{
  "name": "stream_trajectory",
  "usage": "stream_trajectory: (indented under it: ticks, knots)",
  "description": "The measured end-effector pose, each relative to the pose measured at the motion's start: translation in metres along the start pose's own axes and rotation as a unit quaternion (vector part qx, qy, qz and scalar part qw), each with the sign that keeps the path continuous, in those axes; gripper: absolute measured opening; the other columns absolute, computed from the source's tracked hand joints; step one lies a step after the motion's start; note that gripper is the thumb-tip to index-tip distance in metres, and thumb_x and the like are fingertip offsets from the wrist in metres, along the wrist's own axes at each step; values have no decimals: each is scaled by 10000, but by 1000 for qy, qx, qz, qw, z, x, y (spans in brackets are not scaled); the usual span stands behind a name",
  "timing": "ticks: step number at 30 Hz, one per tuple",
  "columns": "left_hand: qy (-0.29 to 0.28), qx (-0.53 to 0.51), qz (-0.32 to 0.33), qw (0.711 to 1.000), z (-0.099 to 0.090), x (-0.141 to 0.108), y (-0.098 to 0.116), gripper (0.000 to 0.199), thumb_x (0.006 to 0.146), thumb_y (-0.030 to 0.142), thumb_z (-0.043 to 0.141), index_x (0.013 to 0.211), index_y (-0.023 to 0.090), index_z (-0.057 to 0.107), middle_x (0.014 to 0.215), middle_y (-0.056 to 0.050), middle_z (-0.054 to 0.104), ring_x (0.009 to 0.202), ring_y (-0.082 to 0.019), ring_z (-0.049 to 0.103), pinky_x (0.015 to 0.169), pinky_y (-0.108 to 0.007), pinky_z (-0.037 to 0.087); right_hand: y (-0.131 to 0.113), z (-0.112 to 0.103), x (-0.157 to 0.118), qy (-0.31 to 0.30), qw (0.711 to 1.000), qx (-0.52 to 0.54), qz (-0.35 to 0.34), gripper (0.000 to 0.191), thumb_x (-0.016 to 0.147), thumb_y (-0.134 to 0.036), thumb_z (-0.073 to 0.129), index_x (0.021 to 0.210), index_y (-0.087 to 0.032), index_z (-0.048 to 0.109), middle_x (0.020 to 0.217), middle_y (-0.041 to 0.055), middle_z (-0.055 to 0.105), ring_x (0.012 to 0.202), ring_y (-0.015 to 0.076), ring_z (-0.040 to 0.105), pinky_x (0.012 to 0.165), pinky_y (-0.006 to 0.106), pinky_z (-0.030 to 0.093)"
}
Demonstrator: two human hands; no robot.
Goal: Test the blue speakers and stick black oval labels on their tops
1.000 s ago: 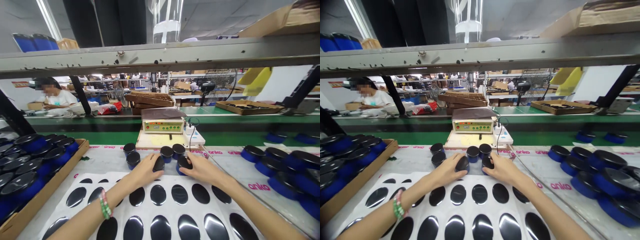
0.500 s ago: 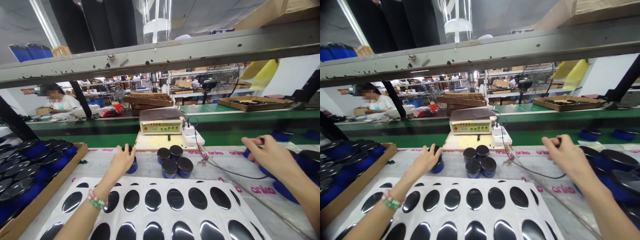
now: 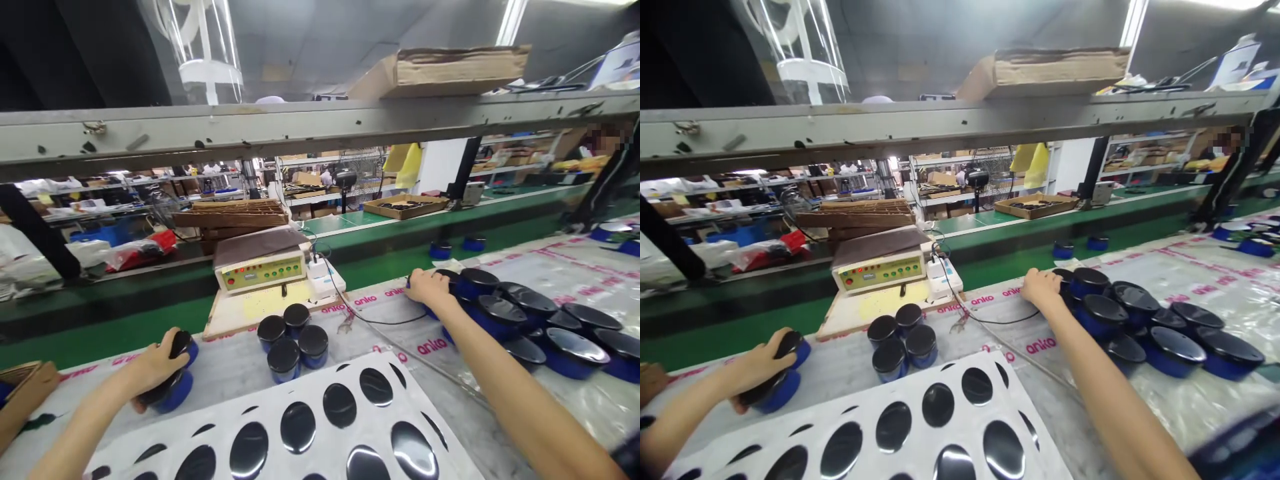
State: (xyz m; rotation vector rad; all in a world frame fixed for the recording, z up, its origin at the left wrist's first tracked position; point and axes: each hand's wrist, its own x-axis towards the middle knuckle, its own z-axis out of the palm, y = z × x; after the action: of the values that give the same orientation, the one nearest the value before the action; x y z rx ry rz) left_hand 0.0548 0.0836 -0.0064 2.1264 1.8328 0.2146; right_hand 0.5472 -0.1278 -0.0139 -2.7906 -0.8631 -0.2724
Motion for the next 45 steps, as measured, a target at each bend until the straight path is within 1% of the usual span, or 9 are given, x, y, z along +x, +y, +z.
stream_trajectory:
  ticks: [4,6,9,12,16,22,28,36,45]
  knots:
    - [12,-65,60,996,-9,-17,26,976,601,595,581,1378,47,360,1282,-337,435,1020,-546,546,738,-690,444,-8,-31,-7,-74,991,72,-82,292,869,-334,614,1080,-137,574,1044,64,602,914,196,595,808,391,489]
    - [25,-120,160,979,-8,-36,62,888,663,579,587,1383,107,366,1451,-237,291,1286,-465,347,991,-607,354,-25,-53,-26,-107,970,135,-168,353,831,-383,645,1083,-150,560,936,27,601,839,173,601,758,325,492]
    - [-19,-218,292,931,2,-73,127,548,906,575,294,1330,258,438,1411,-78,418,1252,-242,452,989,-370,444,-61,-88,-66,-160,911,242,-293,542,800,-525,619,1238,-249,460,900,-28,575,744,135,608,624,239,496]
    - [-158,-477,370,782,16,-103,172,550,935,591,270,1327,232,410,1338,-118,472,1101,-227,567,808,-327,548,-95,-113,-102,-259,797,400,-372,613,770,-473,656,1281,-270,387,836,-39,556,607,122,587,477,222,457]
    - [-215,-655,307,656,19,-116,175,518,784,407,709,1209,202,494,1145,-90,599,965,-224,632,760,-310,570,-115,-122,-127,-185,784,431,-407,409,799,-447,641,1105,-250,454,779,-45,520,557,98,484,479,221,391]
    - [-295,-770,102,557,5,-109,147,336,892,364,551,1109,111,595,1057,-138,675,986,-254,660,627,-219,587,-115,-115,-129,-146,770,406,-470,319,1003,-410,251,815,-231,436,786,-25,531,670,123,451,613,248,377]
    - [-289,-782,42,551,7,-109,150,392,947,413,416,941,96,646,810,-111,709,650,-184,681,578,-245,570,-126,-93,-130,-107,738,370,-554,306,1006,-370,323,847,-216,534,739,-15,553,626,125,461,586,260,316]
    - [-331,-795,69,503,4,-116,148,339,980,319,351,1287,197,426,978,-120,699,792,-229,710,673,-377,601,-127,-91,-138,-62,731,364,-573,313,1002,-346,342,752,-199,461,664,-25,507,561,111,420,537,263,276]
    - [-207,-745,169,612,6,-124,147,510,814,568,601,1183,230,504,990,-65,642,847,-218,664,678,-335,592,-126,-97,-145,-48,741,358,-566,282,993,-299,361,744,-209,458,661,-25,543,552,110,453,529,261,288]
